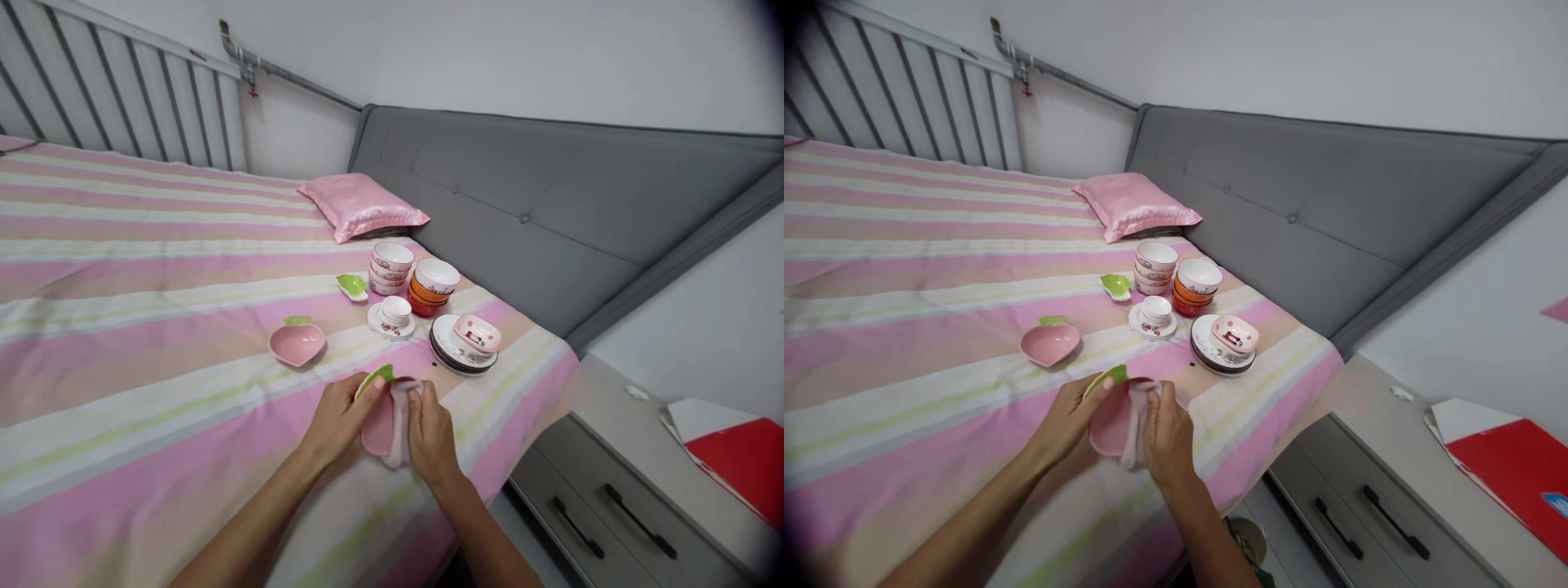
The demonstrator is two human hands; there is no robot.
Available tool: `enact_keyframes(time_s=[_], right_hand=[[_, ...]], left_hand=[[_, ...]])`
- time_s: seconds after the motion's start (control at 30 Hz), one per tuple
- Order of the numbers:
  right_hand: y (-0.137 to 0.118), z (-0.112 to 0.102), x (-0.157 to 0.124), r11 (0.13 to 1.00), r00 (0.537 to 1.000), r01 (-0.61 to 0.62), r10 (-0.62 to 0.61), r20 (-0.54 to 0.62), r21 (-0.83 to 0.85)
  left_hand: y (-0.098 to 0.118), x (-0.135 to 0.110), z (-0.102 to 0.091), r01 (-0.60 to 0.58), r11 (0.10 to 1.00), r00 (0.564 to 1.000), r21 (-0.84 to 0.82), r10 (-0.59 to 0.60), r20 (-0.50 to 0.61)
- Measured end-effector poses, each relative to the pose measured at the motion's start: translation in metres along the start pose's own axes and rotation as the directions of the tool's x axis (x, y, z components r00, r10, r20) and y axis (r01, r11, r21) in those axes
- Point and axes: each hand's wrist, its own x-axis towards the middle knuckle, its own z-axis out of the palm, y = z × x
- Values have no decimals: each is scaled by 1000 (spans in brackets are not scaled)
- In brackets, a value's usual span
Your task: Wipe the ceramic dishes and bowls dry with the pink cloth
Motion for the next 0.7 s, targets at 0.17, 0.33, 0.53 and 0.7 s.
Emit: enact_keyframes(time_s=[0.17,0.33,0.53,0.7], right_hand=[[3,-3,1,990,991,112,-105,79,-91],[4,1,-2,893,915,394,-360,182,-216],[-3,7,-6,832,865,500,-466,186,-240],[-4,4,-3,906,918,388,-364,155,-170]], left_hand=[[-2,3,-4,36,987,993,154,-52,107],[-6,5,-18,66,977,938,201,-129,322],[-9,7,-31,62,971,897,229,-155,414],[-5,6,-25,51,984,944,170,-103,314]])
